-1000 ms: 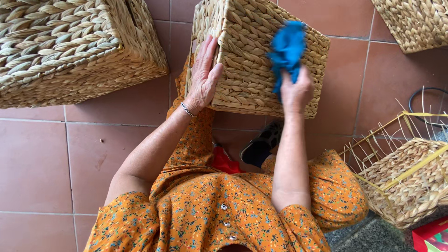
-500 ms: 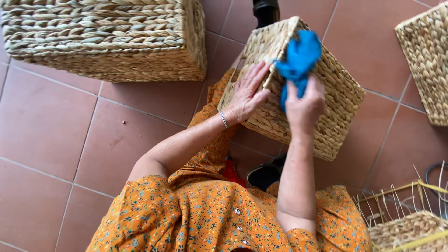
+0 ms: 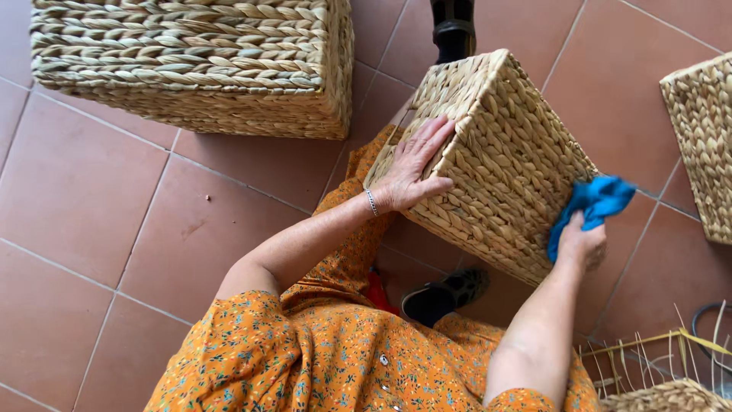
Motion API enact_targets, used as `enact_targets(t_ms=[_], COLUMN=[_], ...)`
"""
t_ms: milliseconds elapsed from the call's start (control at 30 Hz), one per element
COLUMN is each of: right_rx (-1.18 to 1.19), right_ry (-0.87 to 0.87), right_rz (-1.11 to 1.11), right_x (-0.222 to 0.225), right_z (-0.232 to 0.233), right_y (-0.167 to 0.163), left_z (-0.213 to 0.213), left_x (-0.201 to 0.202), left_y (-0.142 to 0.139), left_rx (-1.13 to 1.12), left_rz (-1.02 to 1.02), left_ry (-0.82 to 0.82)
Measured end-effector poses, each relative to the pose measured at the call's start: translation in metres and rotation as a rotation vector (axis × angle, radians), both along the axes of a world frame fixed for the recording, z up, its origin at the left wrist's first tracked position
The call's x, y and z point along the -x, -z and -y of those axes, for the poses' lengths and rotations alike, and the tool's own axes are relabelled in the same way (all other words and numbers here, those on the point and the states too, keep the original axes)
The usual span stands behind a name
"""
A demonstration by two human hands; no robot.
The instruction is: The person sits on a tiled floor and wipes woven baskets with a blue cloth. They rotate each basket to clean all sides and the interior, handling multiple baskets one at a time.
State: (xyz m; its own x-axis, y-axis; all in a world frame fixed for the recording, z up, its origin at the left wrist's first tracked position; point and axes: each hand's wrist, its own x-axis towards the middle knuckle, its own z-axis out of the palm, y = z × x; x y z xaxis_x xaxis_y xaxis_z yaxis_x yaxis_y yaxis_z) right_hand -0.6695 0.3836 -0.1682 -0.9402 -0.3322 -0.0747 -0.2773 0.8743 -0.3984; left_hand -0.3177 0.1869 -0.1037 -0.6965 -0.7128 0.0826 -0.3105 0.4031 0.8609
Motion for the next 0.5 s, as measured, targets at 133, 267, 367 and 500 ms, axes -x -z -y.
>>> enact_targets(t_ms=[133,267,367,500], right_rx=[-0.057,-0.057,0.097,0.365], right_ry=[0.145,-0.093,-0.408,-0.724], right_rz=[0.060,0.024,-0.414,-0.323], right_x=[-0.012,-0.083,-0.166,-0.266], right_z=[-0.042,-0.024,-0.001,0.019], right_y=[0.010,-0.029,-0.086,-0.154], left_z=[-0.008,-0.015,-0.016,-0.011], left_x=[0.000,-0.008,-0.013,-0.016], left_y=[-0.002,0.000,0.006,0.018], left_rx=[0.021,-0.030,-0.021,-0.102], left_rz=[0.006,-0.068,-0.142,-0.285], left_ry=[0.012,0.003,0.025,0.047])
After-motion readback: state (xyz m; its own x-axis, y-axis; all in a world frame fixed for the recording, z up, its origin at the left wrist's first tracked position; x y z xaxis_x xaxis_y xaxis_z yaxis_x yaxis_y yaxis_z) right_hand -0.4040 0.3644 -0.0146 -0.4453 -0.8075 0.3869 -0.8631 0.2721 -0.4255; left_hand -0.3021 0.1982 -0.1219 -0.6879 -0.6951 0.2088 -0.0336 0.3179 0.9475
